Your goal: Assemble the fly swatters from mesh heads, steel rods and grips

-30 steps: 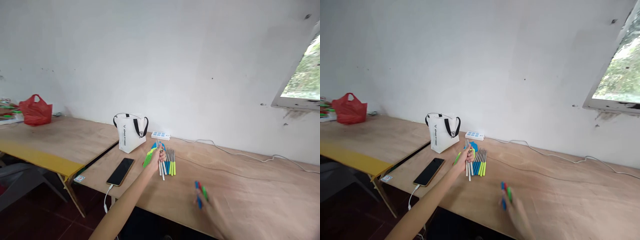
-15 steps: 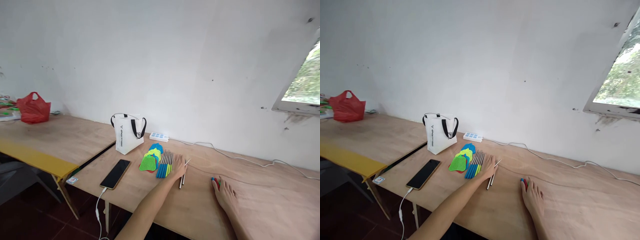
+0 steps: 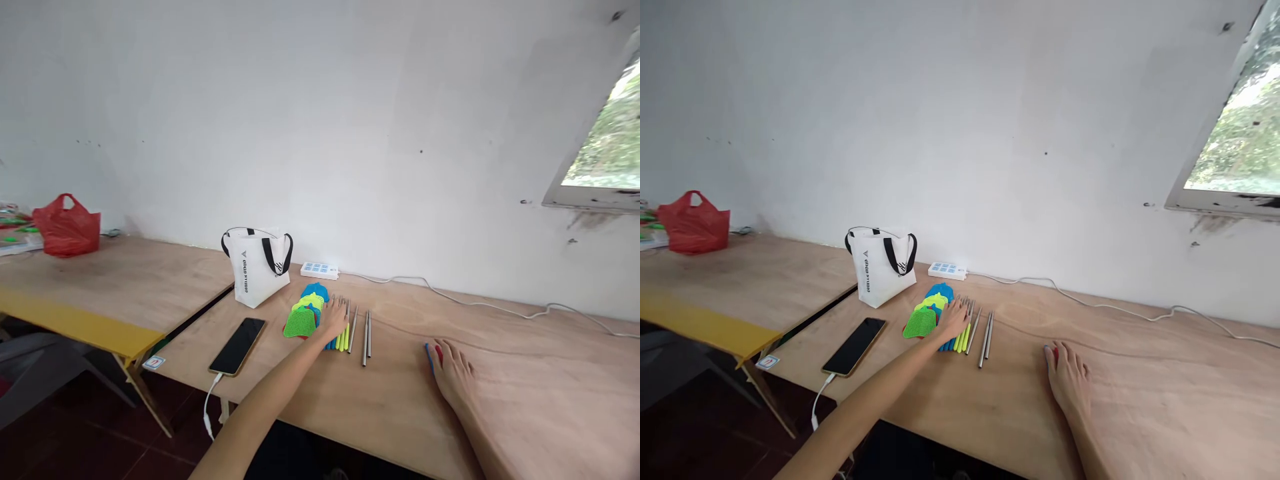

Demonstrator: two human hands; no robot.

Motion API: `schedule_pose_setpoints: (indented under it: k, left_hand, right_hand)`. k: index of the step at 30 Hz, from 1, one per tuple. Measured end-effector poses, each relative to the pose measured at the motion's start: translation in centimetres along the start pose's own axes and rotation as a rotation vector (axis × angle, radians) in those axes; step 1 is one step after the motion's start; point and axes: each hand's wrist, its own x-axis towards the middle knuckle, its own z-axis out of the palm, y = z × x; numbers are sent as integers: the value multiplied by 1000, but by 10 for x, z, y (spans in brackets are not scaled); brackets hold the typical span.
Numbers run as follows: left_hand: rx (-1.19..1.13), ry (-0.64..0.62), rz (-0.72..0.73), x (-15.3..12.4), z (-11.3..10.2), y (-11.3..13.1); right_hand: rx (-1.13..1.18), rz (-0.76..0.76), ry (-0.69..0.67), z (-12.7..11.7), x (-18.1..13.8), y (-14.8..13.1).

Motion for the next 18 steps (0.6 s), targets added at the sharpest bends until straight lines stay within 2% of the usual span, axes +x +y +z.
schedule_pose_setpoints:
  k: [3,6,14,18]
  left_hand:
    - [42,-38,6,-7,-7,-6]
    - [55,-81,-28,-7,-11,1]
    - [9,-219,-170,17,-10,28]
    - [-50,-267,-184,30,-4,34]
  right_hand:
    - [-12,-155,71,-3,-4,-9]
    - [-22,-258,80,-3,-7,-13]
    - [-21,-224,41,-7,-6,-9]
    - [32,-167,9,-9,-6,-8]
